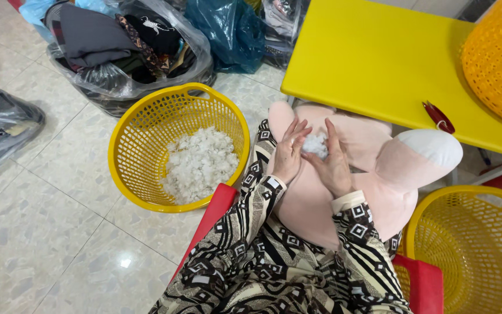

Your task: The person repeatedly takes handfuls of white stuffing from a yellow basket and inserts them into the opening of a pink stuffed toy held on their lap. They push and adjust the stuffing inside the toy throughout the clip.

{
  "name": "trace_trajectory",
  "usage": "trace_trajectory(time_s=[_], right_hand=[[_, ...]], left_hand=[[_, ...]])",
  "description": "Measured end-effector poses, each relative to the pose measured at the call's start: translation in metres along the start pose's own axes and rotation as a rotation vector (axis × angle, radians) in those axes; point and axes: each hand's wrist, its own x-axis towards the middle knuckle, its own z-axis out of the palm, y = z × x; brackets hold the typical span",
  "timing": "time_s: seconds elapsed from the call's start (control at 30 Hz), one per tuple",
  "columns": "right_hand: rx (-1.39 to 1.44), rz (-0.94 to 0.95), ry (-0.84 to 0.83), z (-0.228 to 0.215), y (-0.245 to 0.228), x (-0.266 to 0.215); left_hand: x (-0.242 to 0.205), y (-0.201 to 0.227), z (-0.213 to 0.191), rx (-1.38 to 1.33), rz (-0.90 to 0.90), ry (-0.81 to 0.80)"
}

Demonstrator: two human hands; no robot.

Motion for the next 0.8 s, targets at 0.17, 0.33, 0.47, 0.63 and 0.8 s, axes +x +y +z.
trace_trajectory(time_s=[0.17,0.33,0.47,0.63,0.8], right_hand=[[-0.144,-0.053,0.077,0.003,-0.003,-0.003],[0.104,-0.045,0.062,0.004,0.011,-0.001],[0.198,-0.127,0.083,0.000,0.027,-0.008],[0.128,-0.024,0.084,0.003,0.027,-0.013],[0.042,-0.127,0.130,0.002,0.016,-0.003]], left_hand=[[0.003,-0.004,-0.001,0.093,0.013,0.067],[0.033,-0.009,-0.035,-0.027,-0.244,0.275],[0.057,-0.031,-0.143,-0.016,0.194,0.478],[-0.005,-0.082,-0.297,0.843,-0.400,0.285],[-0.036,-0.110,-0.299,1.122,-0.764,0.171]])
